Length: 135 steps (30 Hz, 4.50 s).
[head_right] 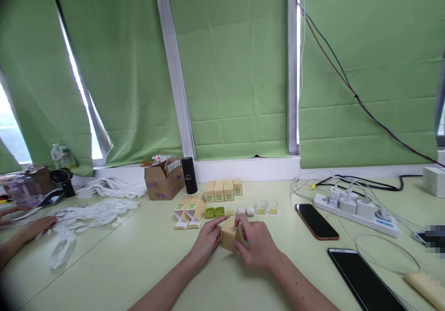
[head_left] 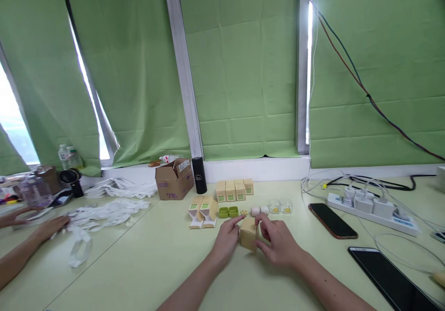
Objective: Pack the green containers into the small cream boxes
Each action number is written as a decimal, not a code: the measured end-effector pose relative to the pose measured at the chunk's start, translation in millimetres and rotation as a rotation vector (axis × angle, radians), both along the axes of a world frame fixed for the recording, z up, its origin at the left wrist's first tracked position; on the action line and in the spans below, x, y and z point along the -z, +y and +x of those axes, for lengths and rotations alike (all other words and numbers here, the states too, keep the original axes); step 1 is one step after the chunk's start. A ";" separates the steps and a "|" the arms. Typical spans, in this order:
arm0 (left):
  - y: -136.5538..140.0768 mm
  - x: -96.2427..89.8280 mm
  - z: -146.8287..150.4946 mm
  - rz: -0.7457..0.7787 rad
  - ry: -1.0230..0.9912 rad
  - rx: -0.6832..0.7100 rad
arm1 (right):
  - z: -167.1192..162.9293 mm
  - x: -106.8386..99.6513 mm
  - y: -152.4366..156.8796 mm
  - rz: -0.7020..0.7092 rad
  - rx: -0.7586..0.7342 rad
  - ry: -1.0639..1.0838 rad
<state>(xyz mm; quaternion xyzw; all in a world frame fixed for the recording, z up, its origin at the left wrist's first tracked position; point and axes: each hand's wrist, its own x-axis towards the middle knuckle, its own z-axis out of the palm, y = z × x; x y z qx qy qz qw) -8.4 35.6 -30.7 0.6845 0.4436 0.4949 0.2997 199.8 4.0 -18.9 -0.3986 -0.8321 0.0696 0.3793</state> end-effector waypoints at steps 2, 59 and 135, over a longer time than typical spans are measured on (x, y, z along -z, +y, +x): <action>2.1 0.8 -0.4 -0.019 0.000 -0.030 | -0.1 0.9 1.9 -0.013 0.031 0.005; -9.9 -16.0 0.8 -0.157 0.373 -0.309 | 13.7 -69.8 134.7 -0.371 0.382 -0.022; 27.8 -35.7 -7.5 0.015 1.139 -0.358 | -26.8 3.4 0.3 -0.195 0.137 -0.331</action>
